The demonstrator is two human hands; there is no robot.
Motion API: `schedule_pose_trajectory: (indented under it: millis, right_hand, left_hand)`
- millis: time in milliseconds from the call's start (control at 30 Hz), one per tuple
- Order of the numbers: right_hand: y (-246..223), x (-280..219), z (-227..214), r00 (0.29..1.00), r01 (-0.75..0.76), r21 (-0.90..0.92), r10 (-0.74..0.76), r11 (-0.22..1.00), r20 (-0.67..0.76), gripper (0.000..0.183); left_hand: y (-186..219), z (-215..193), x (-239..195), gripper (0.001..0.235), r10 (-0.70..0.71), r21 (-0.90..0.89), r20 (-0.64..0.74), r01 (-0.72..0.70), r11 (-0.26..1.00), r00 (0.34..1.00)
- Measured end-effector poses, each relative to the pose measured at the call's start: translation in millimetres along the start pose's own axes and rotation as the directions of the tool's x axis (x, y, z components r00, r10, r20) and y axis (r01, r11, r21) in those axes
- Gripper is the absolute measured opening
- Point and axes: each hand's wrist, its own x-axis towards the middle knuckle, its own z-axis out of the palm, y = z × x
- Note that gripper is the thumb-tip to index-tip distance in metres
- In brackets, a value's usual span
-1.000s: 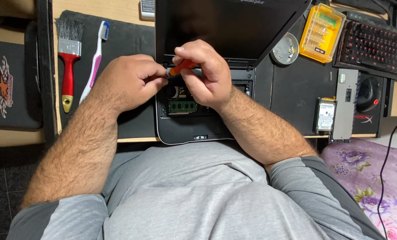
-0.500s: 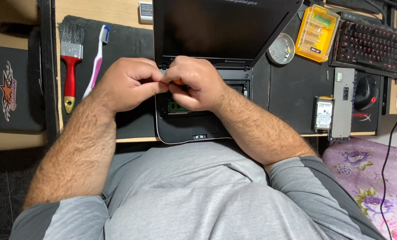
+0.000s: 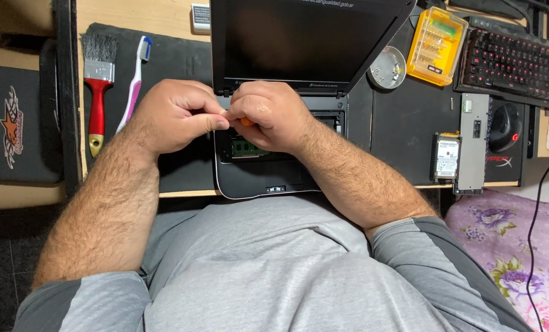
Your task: The person removes a hard drive from a laptop and then uses a screwdriver to unscrew multiple screws from the laptop's internal components. The person continues to remove screws from different areas of the laptop's interior.
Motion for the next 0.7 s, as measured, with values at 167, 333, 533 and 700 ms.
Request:
schedule_pose_trajectory:
  millis: [167, 333, 533, 700]
  right_hand:
    - [-1.6, -0.5, -2.1, 0.999, -0.015, 0.018, 0.015, 1.000, 0.031, 0.009]
    - [2.3, -10.6, -38.5, 0.997, 0.013, -0.062, -0.008, 0.998, 0.073, 0.009]
    - [5.6, -61.1, -103.1, 0.985, -0.169, -0.263, 0.150, 0.950, -0.090, 0.006]
    - [52.0, -132.3, -144.5, 0.928, -0.312, -0.445, 0.169, 0.840, -0.331, 0.008]
  left_hand:
    - [0.5, 1.3, 1.4, 0.010, 0.006, 0.016, 0.001, -0.006, 1.000, 1.000]
    - [18.6, 1.0, 3.6, 0.004, -0.016, 0.133, -0.022, 0.019, 0.991, 1.000]
    - [19.5, 4.5, 5.8, 0.011, -0.183, 0.404, 0.006, 0.165, 0.900, 0.983]
    - [16.7, 6.5, 5.3, 0.009, -0.151, 0.432, 0.023, 0.126, 0.893, 0.988]
